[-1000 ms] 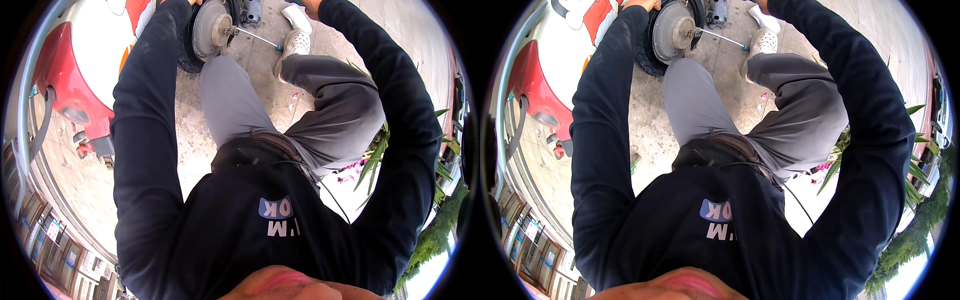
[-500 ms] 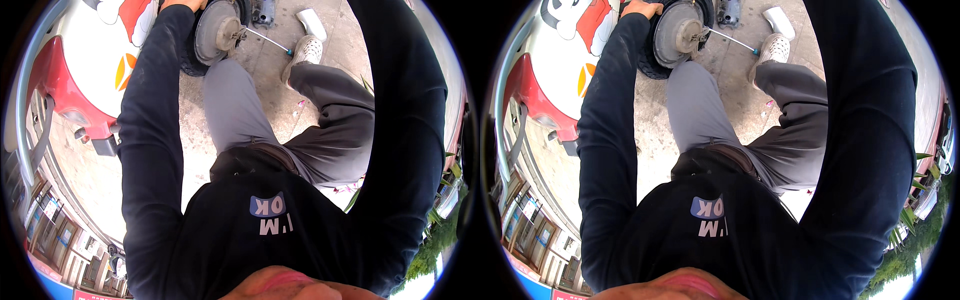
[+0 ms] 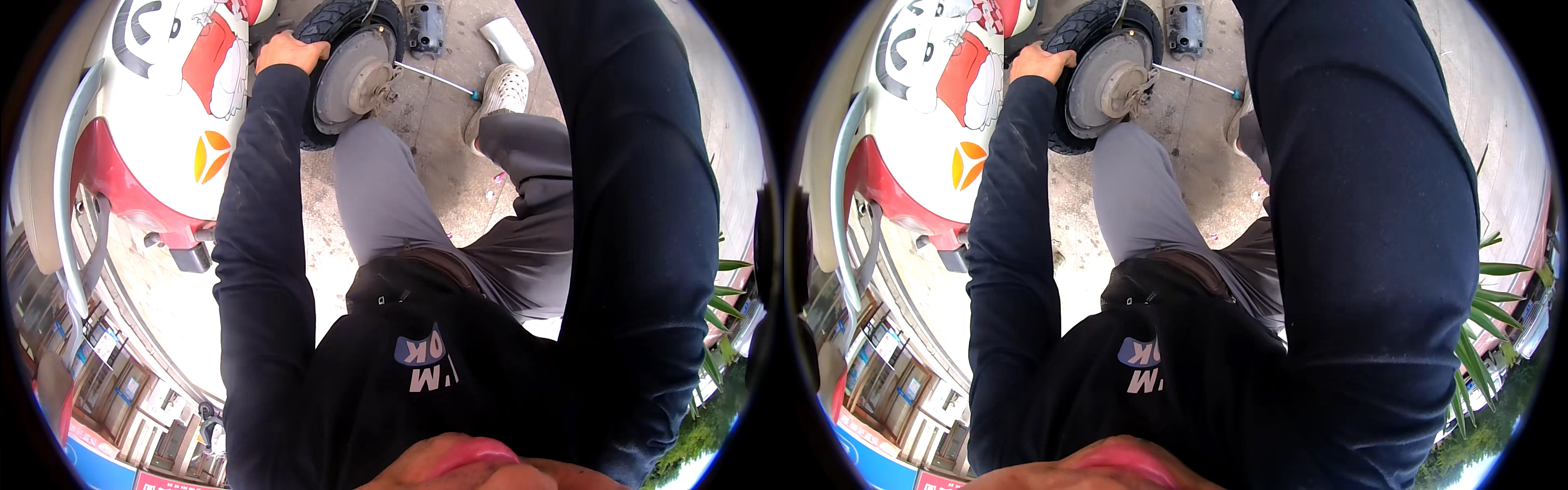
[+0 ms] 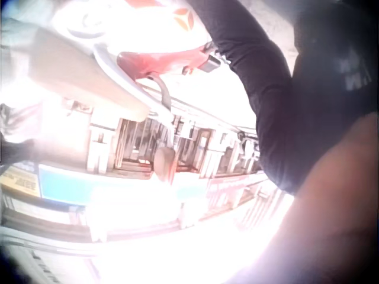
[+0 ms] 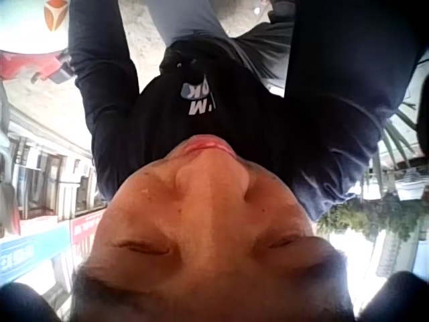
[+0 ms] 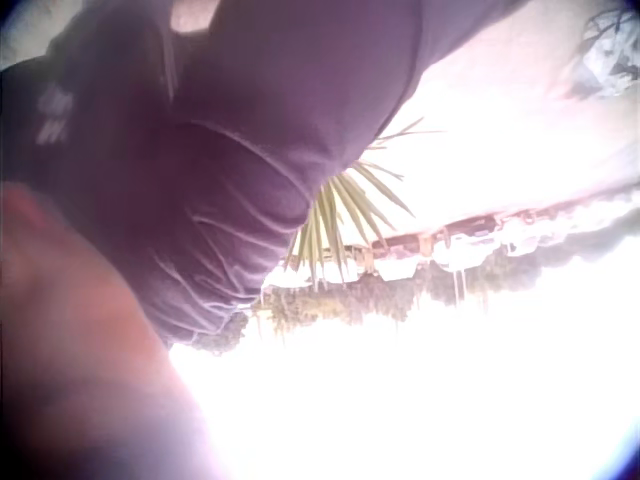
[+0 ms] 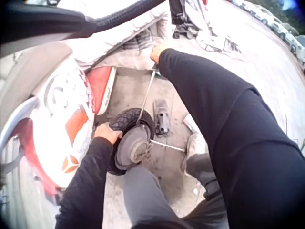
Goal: The person unwraps a new tire from pink packaging and removes the old tire from a scooter wheel. They then use a tire lever to pry the new tire onto the rim, working around the circumference to seat it. Finally, they retrieve a wrench and an air pressure gauge from a toolbox.
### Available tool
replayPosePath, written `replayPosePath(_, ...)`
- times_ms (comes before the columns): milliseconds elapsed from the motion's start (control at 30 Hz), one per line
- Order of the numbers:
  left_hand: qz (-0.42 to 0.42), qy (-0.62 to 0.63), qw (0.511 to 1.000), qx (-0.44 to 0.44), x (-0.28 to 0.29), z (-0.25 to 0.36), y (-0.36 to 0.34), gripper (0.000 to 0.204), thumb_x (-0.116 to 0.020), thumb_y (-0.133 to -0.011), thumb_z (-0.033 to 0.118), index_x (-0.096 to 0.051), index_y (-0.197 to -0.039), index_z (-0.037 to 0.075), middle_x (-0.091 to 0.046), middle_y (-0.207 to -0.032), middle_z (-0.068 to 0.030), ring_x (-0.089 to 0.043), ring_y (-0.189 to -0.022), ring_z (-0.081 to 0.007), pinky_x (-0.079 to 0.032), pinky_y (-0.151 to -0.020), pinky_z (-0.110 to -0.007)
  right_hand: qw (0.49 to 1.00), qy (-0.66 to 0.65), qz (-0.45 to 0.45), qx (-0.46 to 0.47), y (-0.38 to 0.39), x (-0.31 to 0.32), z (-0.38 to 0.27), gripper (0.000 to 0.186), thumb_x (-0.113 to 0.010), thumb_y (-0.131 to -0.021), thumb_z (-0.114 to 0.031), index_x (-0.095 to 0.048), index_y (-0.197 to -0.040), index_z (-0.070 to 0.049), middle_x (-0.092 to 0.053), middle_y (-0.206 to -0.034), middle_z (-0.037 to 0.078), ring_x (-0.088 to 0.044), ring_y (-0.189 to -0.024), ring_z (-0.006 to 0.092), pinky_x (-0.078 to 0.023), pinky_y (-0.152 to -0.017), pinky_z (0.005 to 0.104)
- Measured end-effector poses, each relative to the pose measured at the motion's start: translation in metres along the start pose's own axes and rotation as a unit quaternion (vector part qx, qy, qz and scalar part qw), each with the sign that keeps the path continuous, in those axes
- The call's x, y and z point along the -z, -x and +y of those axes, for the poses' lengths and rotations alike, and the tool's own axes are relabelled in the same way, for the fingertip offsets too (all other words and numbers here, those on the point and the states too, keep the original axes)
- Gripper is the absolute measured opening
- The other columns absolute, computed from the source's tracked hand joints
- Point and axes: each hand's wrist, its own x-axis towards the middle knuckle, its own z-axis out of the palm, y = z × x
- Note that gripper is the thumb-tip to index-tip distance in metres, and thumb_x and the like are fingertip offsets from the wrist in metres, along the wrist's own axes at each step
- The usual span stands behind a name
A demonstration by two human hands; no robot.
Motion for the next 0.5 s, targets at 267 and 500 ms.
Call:
replayPosePath(267,-0.029,0.019,0.999,0.001,0.011,0.011,-0.017,0.059,-0.073,-0.062,0.042,-0.075,-0.104,0.000,-0.072,-0.110,-0.0238,-0.069,-0.104,-0.0380,-0.053,-0.094,-0.042,0.968,-0.066,-0.202,-0.131,0.218,0.027,0.015,0.013,-0.070,-0.083,-0.022,-0.073,-0.095,-0.018,-0.072,-0.095,0.012,-0.071,-0.093,0.0309,-0.051,-0.084,0.0500)
replayPosePath(500,-0.022,0.014,1.000,-0.013,0.005,0.000,-0.012,0.070,-0.077,-0.063,0.043,-0.067,-0.119,0.002,-0.070,-0.118,-0.0217,-0.067,-0.110,-0.0370,-0.051,-0.098,-0.041,0.832,-0.239,-0.402,-0.299,0.320,0.022,-0.033,0.029,-0.071,-0.081,-0.026,-0.072,-0.096,-0.001,-0.073,-0.093,0.022,-0.073,-0.087,0.0320,-0.058,-0.075,0.0410)
